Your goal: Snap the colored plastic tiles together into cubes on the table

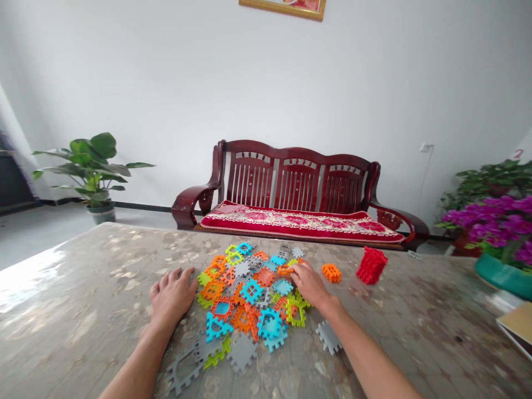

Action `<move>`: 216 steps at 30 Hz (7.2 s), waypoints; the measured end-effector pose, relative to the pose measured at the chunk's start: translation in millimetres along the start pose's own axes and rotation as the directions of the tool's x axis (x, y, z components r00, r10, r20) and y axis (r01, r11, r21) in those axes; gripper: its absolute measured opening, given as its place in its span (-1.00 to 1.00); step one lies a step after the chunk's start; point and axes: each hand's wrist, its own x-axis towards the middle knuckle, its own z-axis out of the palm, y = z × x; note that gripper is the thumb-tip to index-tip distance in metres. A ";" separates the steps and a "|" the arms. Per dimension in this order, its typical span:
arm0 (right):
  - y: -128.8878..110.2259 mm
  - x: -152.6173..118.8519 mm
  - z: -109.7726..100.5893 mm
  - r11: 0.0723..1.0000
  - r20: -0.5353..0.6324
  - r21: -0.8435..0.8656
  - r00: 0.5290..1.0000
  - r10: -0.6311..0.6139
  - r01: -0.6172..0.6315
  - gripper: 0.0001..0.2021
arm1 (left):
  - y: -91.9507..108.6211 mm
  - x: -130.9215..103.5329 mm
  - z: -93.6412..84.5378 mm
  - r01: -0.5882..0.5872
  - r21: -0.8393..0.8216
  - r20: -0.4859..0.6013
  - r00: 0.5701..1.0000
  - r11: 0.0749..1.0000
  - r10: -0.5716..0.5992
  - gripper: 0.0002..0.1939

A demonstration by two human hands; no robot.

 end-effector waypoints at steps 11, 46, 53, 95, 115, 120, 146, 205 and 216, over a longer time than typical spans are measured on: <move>25.9 -8.8 -6.1 0.708 -0.001 0.594 0.881 0.474 -0.381 -0.71 | 2.4 -0.8 -2.6 0.000 -0.020 -0.006 1.000 1.000 0.000 -0.47; 22.8 -38.6 -21.0 0.883 -0.212 -0.201 0.899 0.384 -0.424 -0.51 | 1.5 1.0 -3.9 0.003 -0.013 0.014 1.000 1.000 -0.002 -0.45; 58.4 -38.9 -38.3 0.814 -0.433 -0.217 0.801 0.414 -0.538 -0.51 | 0.1 1.4 -1.2 -0.001 -0.025 0.010 1.000 1.000 0.001 -0.46; -1.0 -41.2 -20.7 0.993 0.019 0.109 0.999 0.041 -0.043 -0.39 | 0.6 -4.8 -27.2 0.187 -0.293 -0.045 0.977 0.938 -0.209 -0.42; 25.8 -39.6 -0.2 0.993 -0.180 0.014 0.976 0.120 -0.120 -0.41 | 3.1 -2.1 -31.4 0.268 -0.295 0.046 0.963 0.917 -0.267 -0.42; 23.6 -42.8 -3.6 0.987 -0.178 -0.028 0.972 0.150 -0.158 -0.42 | 4.7 -3.4 -30.7 0.273 -0.331 0.020 0.959 0.903 -0.283 -0.37; 37.5 -45.3 -13.7 0.968 -0.435 -0.067 0.880 0.191 -0.243 -0.44 | 3.3 -6.7 -37.1 0.273 -0.286 -0.015 0.957 0.918 -0.289 -0.61; -51.4 -40.7 -11.8 0.979 0.004 0.082 0.983 -0.185 0.184 -0.62 | 2.3 -2.0 -29.3 0.306 -0.281 0.061 0.952 0.910 -0.301 -0.59; -87.2 -55.9 3.3 0.907 0.067 0.049 0.905 -0.421 0.418 -0.69 | 1.9 -4.6 -26.3 0.284 -0.326 0.029 0.956 0.902 -0.291 -0.62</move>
